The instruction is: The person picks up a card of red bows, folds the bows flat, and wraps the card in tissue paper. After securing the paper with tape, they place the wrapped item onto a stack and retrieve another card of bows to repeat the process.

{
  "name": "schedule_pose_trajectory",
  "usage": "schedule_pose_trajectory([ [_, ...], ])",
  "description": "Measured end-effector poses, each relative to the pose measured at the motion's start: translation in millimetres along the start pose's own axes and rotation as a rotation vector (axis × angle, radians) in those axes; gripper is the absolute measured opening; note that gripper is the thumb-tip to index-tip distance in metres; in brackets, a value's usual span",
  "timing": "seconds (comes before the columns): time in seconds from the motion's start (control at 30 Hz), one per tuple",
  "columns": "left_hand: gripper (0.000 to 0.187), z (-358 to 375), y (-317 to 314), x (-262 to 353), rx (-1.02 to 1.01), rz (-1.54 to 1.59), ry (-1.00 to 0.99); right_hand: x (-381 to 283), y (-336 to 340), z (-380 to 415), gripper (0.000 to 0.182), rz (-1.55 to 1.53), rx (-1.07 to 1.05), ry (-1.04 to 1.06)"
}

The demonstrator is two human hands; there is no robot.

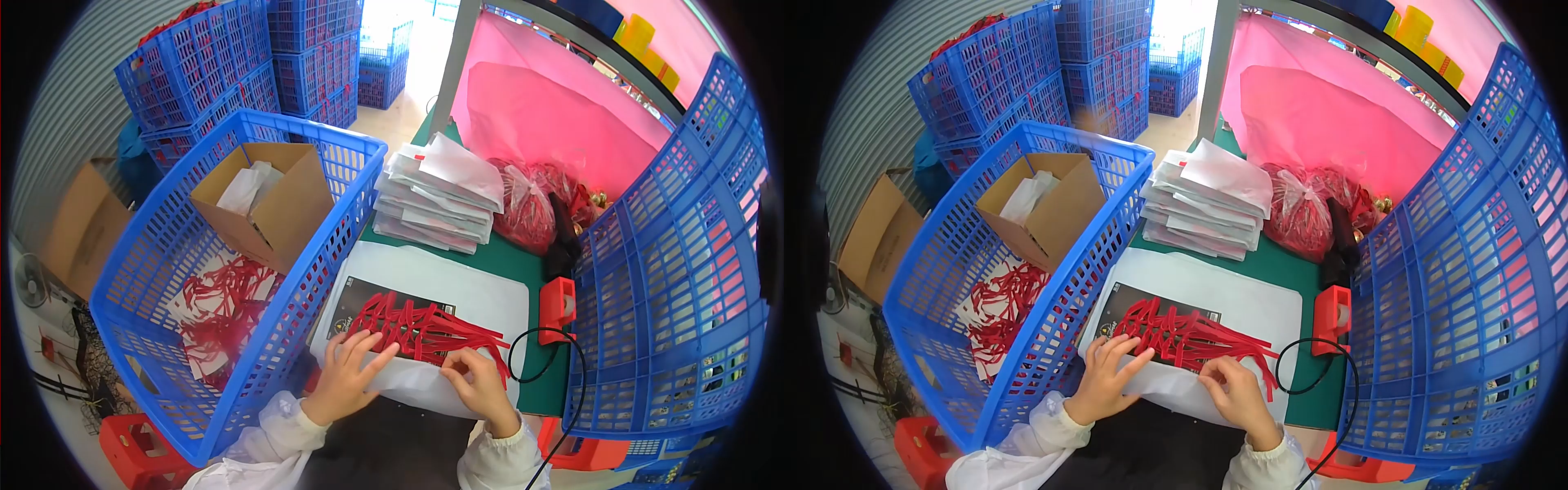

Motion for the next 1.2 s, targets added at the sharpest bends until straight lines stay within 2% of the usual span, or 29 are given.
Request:
schedule_pose_trajectory([
  [0.03, 0.076, -1.3, -3.8, 0.9, 0.005, -0.066, -0.001, 1.7, 1.1, -2.3, 0.008, -0.026, 0.005, -0.043],
  [0.1, 0.059, -0.5, -1.5, -2.5, 0.124, 0.001, 0.028, 8.1, 0.8, -5.4, 0.008, -0.080, 0.019, -0.136],
  [0.17, 0.048, 7.7, -4.8, -16.8, 0.195, 0.051, 0.031, 13.8, 0.0, -6.4, 0.008, -0.086, 0.023, -0.143],
  [0.2, 0.030, 3.6, 5.3, -17.3, 0.317, 0.109, 0.072, 15.5, 0.3, -7.2, 0.008, -0.089, 0.028, -0.144],
  [0.3, 0.026, 5.2, 14.6, -32.9, 0.314, 0.152, 0.173, 14.9, 8.7, -6.1, 0.011, -0.095, 0.099, -0.136],
  [0.4, 0.015, 2.6, 11.0, -49.6, 0.312, 0.453, 0.372, 18.6, 21.8, 2.5, 0.029, -0.158, 0.113, -0.068],
  [0.43, 0.012, 0.7, 8.5, -54.6, 0.311, 0.554, 0.442, 12.3, 27.3, 6.5, 0.040, -0.091, 0.064, -0.005],
  [0.5, 0.009, -7.0, 7.2, -59.8, 0.347, 0.561, 0.444, -9.1, 38.8, 18.1, 0.060, 0.043, -0.034, 0.119],
  [0.6, 0.007, -14.3, 3.4, -62.9, 0.356, 0.623, 0.517, -17.7, 34.6, 37.4, 0.083, 0.260, -0.105, 0.077],
  [0.7, 0.005, -18.2, -2.1, -67.7, 0.371, 0.642, 0.540, -2.0, 30.5, 53.6, 0.091, 0.641, -0.019, 0.027],
  [0.8, 0.007, -15.0, -5.1, -71.1, 0.310, 0.828, 0.681, 11.9, 39.0, 62.0, 0.074, 0.465, 0.070, -0.010],
  [0.9, 0.009, -8.9, -6.7, -77.9, 0.273, 0.904, 0.659, 46.1, 47.1, 76.5, 0.061, 0.354, 0.166, -0.059],
  [0.93, 0.011, -6.5, -7.1, -81.2, 0.247, 0.918, 0.673, 45.1, 52.4, 75.5, 0.047, 0.253, 0.299, -0.034],
  [1.03, 0.012, -3.3, -10.5, -87.5, 0.236, 0.979, 0.703, 68.2, 62.6, 80.4, 0.042, 0.049, 0.585, -0.140],
  [1.2, 0.013, -14.2, -6.7, -83.2, 0.254, 0.940, 0.746, 90.8, 62.0, 72.1, 0.034, -0.326, 0.532, -0.192],
])
Point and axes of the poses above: each hand's wrist, its own z-axis away from the middle knuckle, its own y-axis out of the back of the hand, x = y × z, the point moved 4 cm from there along -z, towards the middle knuckle, and after that the axes turned 1 degree about -y, right-handed, at the moved point
